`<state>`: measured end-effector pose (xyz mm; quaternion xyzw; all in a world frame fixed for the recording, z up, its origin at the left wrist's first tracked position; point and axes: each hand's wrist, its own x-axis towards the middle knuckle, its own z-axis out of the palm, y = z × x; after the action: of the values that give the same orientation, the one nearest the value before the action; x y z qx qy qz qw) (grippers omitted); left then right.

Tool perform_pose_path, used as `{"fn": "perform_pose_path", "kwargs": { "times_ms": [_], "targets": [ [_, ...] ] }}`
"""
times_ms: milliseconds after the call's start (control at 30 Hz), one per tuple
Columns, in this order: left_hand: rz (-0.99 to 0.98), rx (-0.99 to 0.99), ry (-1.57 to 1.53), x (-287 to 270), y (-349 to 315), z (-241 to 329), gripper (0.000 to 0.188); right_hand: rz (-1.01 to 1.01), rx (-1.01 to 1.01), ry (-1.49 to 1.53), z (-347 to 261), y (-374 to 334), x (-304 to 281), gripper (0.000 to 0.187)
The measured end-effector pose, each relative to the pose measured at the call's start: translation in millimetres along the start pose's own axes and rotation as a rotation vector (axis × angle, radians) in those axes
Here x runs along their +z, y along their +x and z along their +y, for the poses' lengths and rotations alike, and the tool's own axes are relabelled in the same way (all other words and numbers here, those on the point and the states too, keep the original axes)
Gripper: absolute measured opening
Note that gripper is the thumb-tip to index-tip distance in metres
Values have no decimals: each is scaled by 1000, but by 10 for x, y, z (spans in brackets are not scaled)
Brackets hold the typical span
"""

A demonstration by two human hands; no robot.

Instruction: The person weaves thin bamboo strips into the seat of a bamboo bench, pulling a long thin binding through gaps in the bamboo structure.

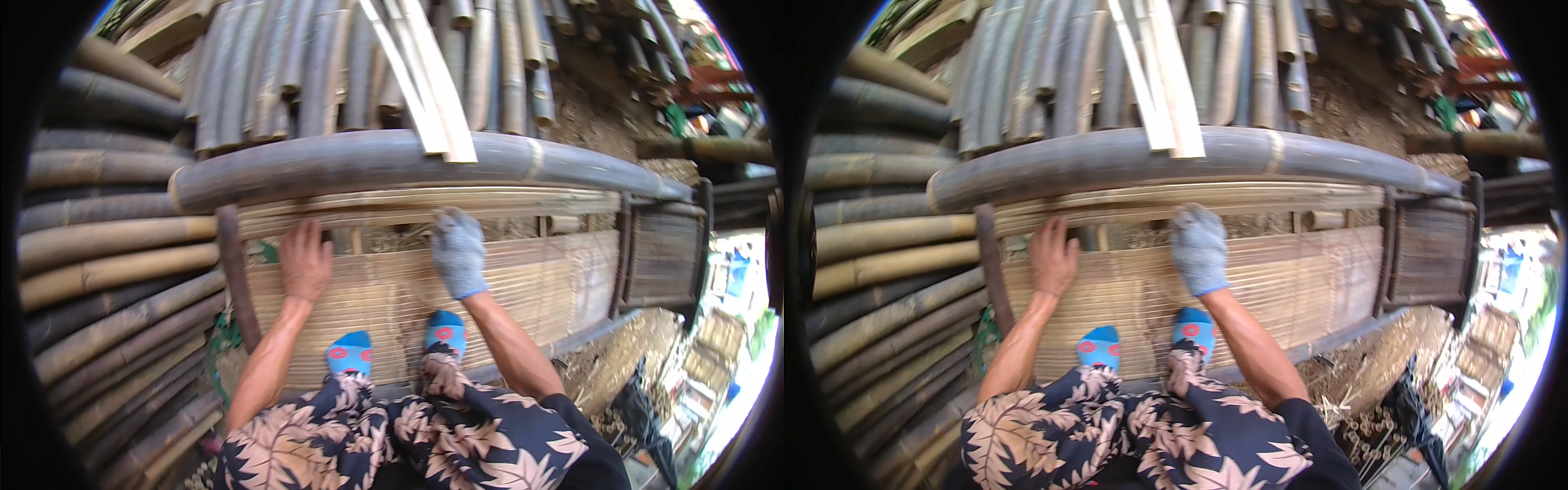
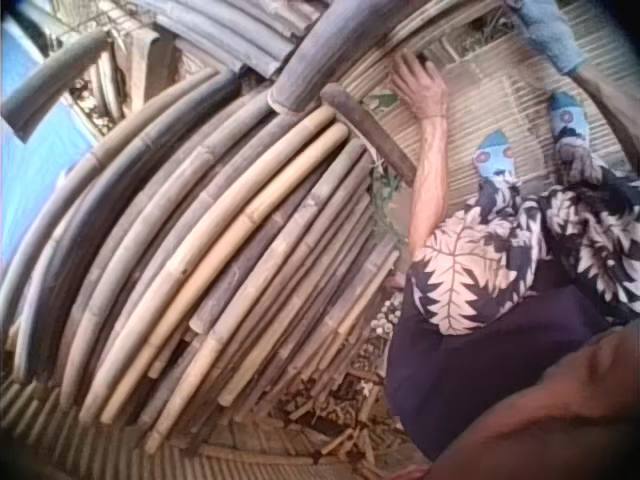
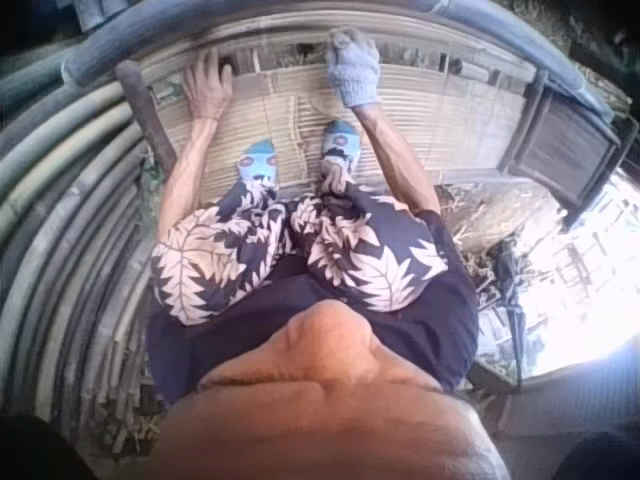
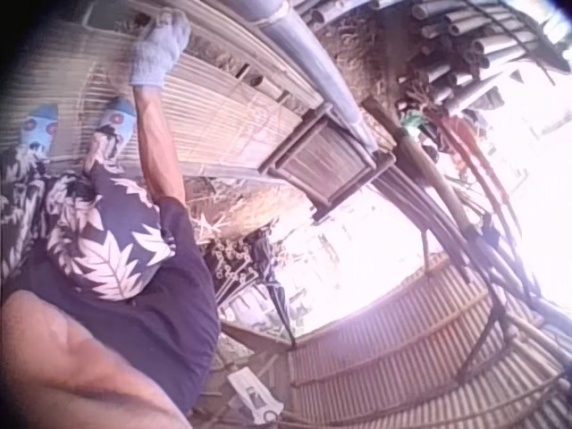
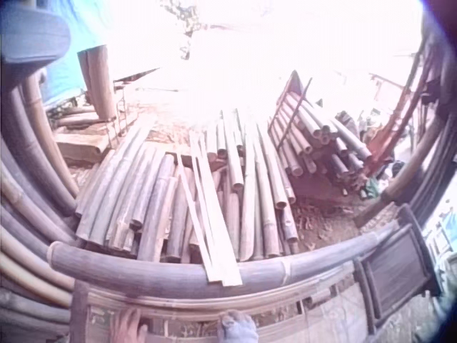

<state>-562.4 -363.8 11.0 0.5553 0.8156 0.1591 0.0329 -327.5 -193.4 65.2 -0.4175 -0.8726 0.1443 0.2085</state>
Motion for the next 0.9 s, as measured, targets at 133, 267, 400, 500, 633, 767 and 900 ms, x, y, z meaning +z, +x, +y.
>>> {"fn": "perform_pose_path", "kwargs": {
  "times_ms": [133, 267, 400, 500, 633, 767, 900],
  "targets": [
    [26, 73, 44, 45, -81, 37, 46, 27, -140, -115, 326, -43, 202, 18],
    [-110, -40, -107, 118, -178, -25, 39, -202, -82, -126, 477, -207, 178, 12],
    [-274, -104, -238, 30, 48, -29, 32, -349, 95, -167, 372, -17, 40, 30],
    [-311, -102, -335, -63, 51, -90, 35, -496, 68, -173, 335, -52, -31, 32],
    [-365, -146, -436, -63, 97, -61, 33, -383, 60, -138, 407, -106, -1, 31],
    [-284, -117, -226, 15, 28, -89, 28, 70, -49, 86, 338, -160, -254, 13],
    [-464, -188, -152, -101, 8, -86, 31, -402, 340, 621, 26, 156, -1428, 18]
  ]
}}
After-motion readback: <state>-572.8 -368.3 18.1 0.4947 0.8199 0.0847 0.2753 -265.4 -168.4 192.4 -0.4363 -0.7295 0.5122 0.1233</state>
